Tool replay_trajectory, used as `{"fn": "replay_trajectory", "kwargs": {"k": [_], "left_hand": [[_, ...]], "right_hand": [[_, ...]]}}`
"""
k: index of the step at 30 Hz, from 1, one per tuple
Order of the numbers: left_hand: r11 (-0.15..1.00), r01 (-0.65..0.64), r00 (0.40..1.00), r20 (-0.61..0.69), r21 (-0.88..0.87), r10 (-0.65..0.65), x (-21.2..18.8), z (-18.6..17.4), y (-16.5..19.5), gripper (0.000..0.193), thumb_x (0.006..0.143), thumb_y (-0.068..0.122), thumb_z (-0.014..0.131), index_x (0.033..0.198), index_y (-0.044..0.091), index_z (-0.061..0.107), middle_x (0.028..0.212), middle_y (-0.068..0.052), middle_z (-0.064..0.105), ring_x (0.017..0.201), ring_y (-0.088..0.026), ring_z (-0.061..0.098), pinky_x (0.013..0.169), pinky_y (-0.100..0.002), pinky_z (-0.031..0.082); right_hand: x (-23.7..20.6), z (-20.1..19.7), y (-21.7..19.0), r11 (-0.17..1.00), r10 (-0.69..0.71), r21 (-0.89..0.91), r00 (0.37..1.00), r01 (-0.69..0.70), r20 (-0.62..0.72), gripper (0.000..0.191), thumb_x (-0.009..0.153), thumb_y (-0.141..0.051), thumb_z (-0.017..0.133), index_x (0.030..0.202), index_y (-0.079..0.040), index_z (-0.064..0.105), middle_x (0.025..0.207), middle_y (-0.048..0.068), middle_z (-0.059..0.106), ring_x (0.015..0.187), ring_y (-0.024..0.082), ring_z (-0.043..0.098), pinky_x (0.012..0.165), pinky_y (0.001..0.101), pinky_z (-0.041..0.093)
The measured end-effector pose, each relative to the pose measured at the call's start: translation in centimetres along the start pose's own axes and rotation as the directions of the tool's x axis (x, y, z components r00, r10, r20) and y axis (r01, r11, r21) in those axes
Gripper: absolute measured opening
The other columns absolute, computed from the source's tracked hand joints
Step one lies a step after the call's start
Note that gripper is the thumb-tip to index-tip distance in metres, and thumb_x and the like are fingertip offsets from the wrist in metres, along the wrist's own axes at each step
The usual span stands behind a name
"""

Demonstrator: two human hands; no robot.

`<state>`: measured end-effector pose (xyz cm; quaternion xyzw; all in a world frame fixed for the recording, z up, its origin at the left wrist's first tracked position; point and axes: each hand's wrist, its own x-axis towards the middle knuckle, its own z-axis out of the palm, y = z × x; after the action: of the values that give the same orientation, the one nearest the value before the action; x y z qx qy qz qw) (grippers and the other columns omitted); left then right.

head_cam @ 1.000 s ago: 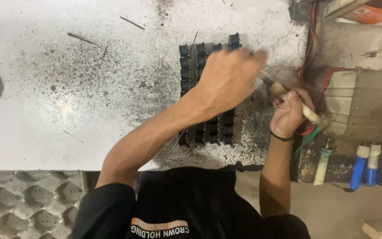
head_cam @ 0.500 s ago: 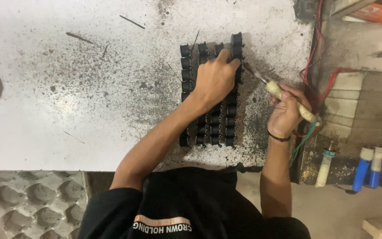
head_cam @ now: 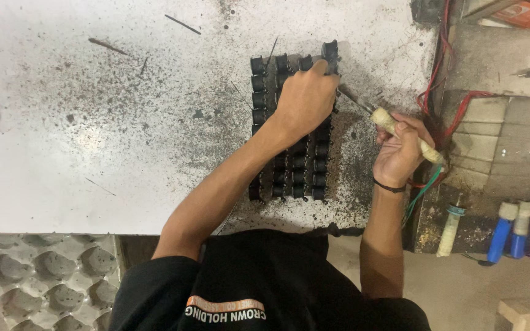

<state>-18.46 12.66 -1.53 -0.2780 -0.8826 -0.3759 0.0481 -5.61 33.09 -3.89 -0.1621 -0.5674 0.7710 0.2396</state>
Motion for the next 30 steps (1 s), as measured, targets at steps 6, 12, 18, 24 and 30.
{"fn": "replay_trajectory", "kwargs": {"k": [6,12,18,24,30], "left_hand": [[0.998,-0.001,0.999,0.052,0.062,-0.002,0.1,0.4,0.5,0.007,0.081,0.003,0.066,0.082,0.000,0.071,0.092,-0.022,0.062,0.069,-0.040,0.072,0.057,-0.048,0.059],[1.000,-0.010,1.000,0.013,0.015,0.010,-0.2,-0.1,0.7,0.008,0.080,0.004,0.066,0.083,0.000,0.072,0.094,-0.021,0.062,0.067,-0.039,0.071,0.057,-0.048,0.059],[1.000,0.019,0.999,-0.036,-0.019,-0.020,-0.6,-0.8,0.7,0.010,0.083,0.003,0.065,0.086,0.003,0.074,0.090,-0.016,0.063,0.067,-0.039,0.070,0.059,-0.049,0.059],[0.999,0.032,0.999,-0.031,-0.016,-0.032,-0.7,-0.3,0.0,0.008,0.084,0.004,0.065,0.080,0.002,0.071,0.089,-0.015,0.066,0.067,-0.040,0.070,0.058,-0.050,0.058],[1.000,-0.006,1.000,0.007,0.028,0.006,0.3,0.7,-0.7,0.006,0.079,0.003,0.064,0.081,0.001,0.070,0.087,-0.018,0.066,0.067,-0.039,0.071,0.057,-0.048,0.059]], "right_hand": [[-0.1,0.1,0.1,1.000,-0.002,0.030,1.000,0.002,-0.024,0.019,0.096,-0.007,0.058,0.102,0.008,0.067,0.099,0.018,0.068,0.076,0.025,0.062,0.061,0.0347,0.048],[-0.2,0.2,-0.1,1.000,-0.027,0.004,0.999,0.027,-0.033,0.022,0.096,-0.012,0.059,0.102,0.007,0.068,0.091,0.019,0.069,0.071,0.024,0.060,0.062,0.0329,0.047],[-0.4,0.3,0.1,0.995,-0.091,0.027,0.994,0.093,-0.056,0.020,0.098,-0.011,0.060,0.100,0.007,0.067,0.097,0.019,0.069,0.077,0.025,0.063,0.064,0.0342,0.049],[-0.4,0.8,-0.3,1.000,0.000,0.023,1.000,0.001,-0.031,0.020,0.099,-0.010,0.060,0.103,0.007,0.068,0.096,0.020,0.071,0.077,0.024,0.062,0.065,0.0322,0.048],[-0.1,0.7,-1.5,0.997,-0.034,-0.065,0.996,0.040,0.088,0.019,0.098,-0.005,0.060,0.105,0.008,0.071,0.099,0.016,0.069,0.082,0.023,0.064,0.066,0.0331,0.050]]}}
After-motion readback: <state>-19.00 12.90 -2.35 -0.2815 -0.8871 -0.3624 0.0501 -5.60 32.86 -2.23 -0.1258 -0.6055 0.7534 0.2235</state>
